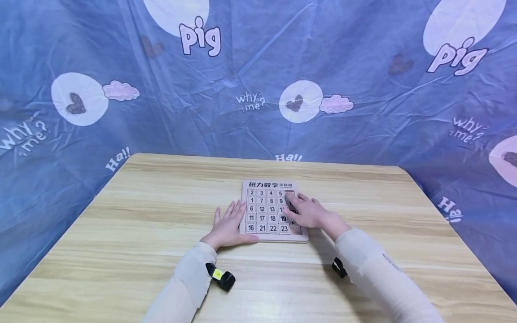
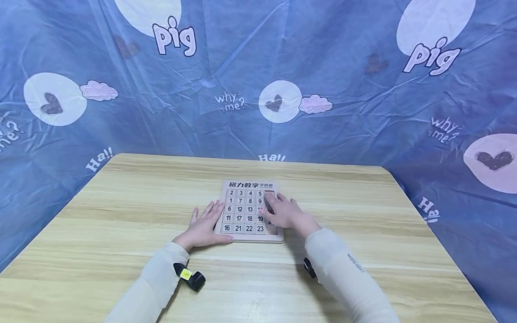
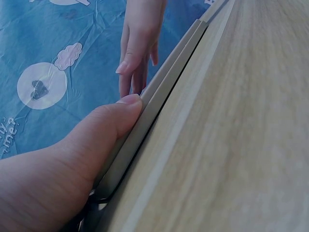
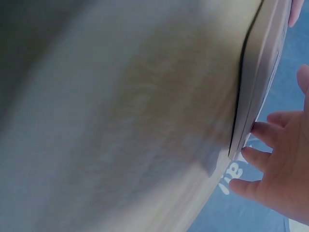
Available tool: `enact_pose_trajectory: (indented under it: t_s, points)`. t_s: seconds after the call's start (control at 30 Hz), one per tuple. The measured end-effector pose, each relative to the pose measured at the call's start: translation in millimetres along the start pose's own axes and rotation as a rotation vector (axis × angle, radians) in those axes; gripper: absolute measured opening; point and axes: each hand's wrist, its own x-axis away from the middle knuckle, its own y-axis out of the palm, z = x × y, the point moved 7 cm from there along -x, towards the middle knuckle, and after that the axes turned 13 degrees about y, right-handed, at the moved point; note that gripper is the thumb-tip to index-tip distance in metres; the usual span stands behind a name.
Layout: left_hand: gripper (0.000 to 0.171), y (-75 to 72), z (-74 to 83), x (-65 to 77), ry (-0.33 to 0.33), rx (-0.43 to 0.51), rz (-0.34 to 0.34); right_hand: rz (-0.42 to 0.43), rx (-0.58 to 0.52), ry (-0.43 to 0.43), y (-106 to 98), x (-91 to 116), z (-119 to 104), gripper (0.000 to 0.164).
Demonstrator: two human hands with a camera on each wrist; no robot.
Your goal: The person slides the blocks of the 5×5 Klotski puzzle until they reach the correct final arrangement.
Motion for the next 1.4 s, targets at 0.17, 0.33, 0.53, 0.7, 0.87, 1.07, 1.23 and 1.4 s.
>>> enact_pose_trajectory:
  t_s: [0.17,0.33,0.53,0.7,0.87,1.07,1.23,1.4]
  points:
    - [0.109,0.0,-2.0,0.9,-0.006,-0.004,0.004,0.004,0.026,-0.021,4,7,-2,0.068]
    - [0.109,0.6,-3.7,1.1,-0.011,0.001,0.002,0.012,0.048,-0.044,7,15,-5,0.067]
    - [0.109,0.7,-4.0,0.3,-0.010,-0.002,0.004,0.021,0.040,-0.072,6,21,-8,0.065]
    - [0.110,1.4,-3.4,-0.3,-0.011,0.005,-0.006,-0.005,0.016,-0.070,4,23,-8,0.064]
    - [0.110,-0.8,-3.0,0.7,-0.013,-0.006,-0.006,-0.010,-0.008,-0.082,-4,16,-22,0.065]
    - [0.109,-1.6,-1.7,0.6,-0.002,-0.016,-0.003,-0.010,0.026,-0.102,-2,-5,-63,0.068]
    - [0.108,-0.5,0.3,1.0,0.005,-0.021,-0.013,-0.028,0.057,-0.111,7,-23,-91,0.070]
    - [0.106,-0.2,1.3,1.3,0.013,-0.010,-0.007,-0.042,0.089,-0.066,13,-32,-97,0.070]
